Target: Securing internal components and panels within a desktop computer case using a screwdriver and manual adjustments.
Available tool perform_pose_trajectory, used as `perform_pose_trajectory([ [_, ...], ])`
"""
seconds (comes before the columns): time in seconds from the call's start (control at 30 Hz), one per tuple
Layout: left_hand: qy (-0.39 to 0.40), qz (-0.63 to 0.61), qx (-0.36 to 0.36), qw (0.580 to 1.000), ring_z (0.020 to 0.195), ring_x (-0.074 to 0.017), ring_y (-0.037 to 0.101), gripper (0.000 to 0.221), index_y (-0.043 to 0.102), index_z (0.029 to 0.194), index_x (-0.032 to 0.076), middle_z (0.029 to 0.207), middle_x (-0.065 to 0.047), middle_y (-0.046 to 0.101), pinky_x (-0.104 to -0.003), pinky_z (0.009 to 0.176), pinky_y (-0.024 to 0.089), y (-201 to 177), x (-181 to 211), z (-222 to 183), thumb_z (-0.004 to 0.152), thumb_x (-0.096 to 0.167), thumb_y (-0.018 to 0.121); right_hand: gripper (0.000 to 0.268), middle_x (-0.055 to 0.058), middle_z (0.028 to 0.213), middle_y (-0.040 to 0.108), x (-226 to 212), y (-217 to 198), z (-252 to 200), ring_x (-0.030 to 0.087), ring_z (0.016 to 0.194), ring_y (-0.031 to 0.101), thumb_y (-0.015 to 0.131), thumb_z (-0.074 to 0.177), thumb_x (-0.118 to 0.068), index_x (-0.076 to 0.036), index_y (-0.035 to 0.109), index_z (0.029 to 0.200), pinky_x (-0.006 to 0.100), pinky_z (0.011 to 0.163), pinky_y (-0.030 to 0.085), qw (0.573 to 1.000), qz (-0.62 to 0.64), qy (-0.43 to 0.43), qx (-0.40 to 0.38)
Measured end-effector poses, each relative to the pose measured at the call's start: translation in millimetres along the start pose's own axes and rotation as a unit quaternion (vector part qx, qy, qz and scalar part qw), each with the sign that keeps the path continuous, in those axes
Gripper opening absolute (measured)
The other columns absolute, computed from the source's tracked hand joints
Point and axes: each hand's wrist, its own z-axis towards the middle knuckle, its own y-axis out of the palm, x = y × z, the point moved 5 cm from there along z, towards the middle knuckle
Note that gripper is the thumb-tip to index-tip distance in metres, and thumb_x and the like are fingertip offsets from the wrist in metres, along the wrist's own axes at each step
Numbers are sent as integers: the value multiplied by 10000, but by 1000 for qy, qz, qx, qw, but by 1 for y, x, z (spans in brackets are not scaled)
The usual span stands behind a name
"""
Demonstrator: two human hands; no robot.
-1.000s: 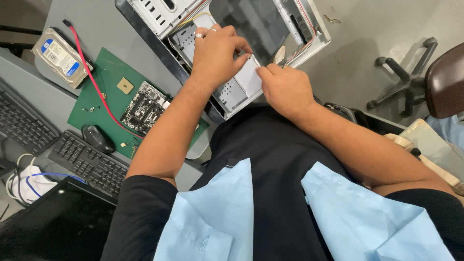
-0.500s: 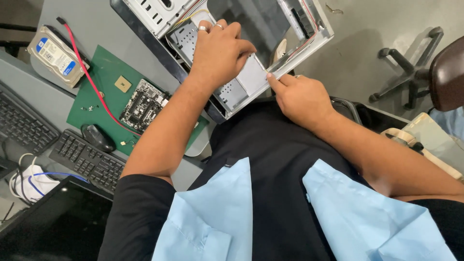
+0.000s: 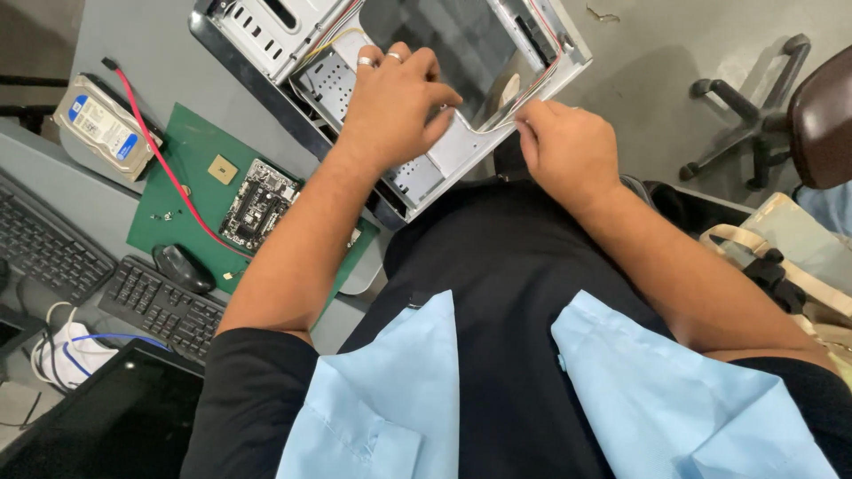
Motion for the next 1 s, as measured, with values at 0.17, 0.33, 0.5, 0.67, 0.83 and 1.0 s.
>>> perform_pose_trajectory([
  [0.17, 21, -19, -13, 1000, 804, -243, 487, 108, 709, 775, 254, 829, 51, 528, -474, 765, 316, 13, 24, 4, 792, 347, 657, 57, 11, 774, 598, 14, -1, 13, 270, 655, 553, 571, 871, -185, -131, 556, 858, 399, 468, 391, 999, 22, -2, -41],
  [0.33, 26, -53, 18, 998, 730, -212, 513, 103, 691, 757, 232, 779, 76, 557, -451, 781, 312, 22, 34, 1, 815, 278, 620, 73, 32, 826, 569, 17, -2, 29, 292, 707, 549, 590, 860, -210, -145, 580, 892, 432, 530, 424, 992, 24, -15, -125],
  [0.5, 79, -53, 93, 991, 781, -200, 553, 152, 621, 718, 204, 757, 92, 603, -467, 858, 318, 12, 44, -7, 834, 110, 592, 65, 5, 770, 592, 8, -3, 37, 266, 681, 544, 523, 841, -204, -159, 565, 819, 417, 482, 403, 982, 20, -2, -188],
  [0.67, 61, -27, 82, 994, 742, -210, 570, 159, 618, 697, 195, 661, 67, 549, -460, 869, 340, 21, 44, -4, 847, 153, 585, 89, 14, 809, 600, 8, 0, 42, 279, 727, 561, 551, 859, -241, -157, 573, 839, 429, 510, 443, 978, -37, 12, -205],
  [0.83, -46, -105, -8, 993, 776, -211, 575, 101, 579, 822, 179, 642, 62, 610, -439, 906, 306, 34, 38, 5, 769, 229, 648, 111, 55, 843, 593, 21, 1, 40, 327, 718, 547, 541, 890, -252, -148, 554, 851, 460, 524, 436, 982, -50, 3, -184],
  [1.0, -69, -108, 8, 992, 736, -210, 508, 88, 655, 716, 196, 661, 66, 522, -434, 825, 338, 42, 38, 7, 758, 222, 582, 96, 61, 831, 603, 35, -3, 41, 316, 685, 557, 562, 889, -210, -115, 562, 903, 453, 514, 421, 988, -16, 12, -154],
])
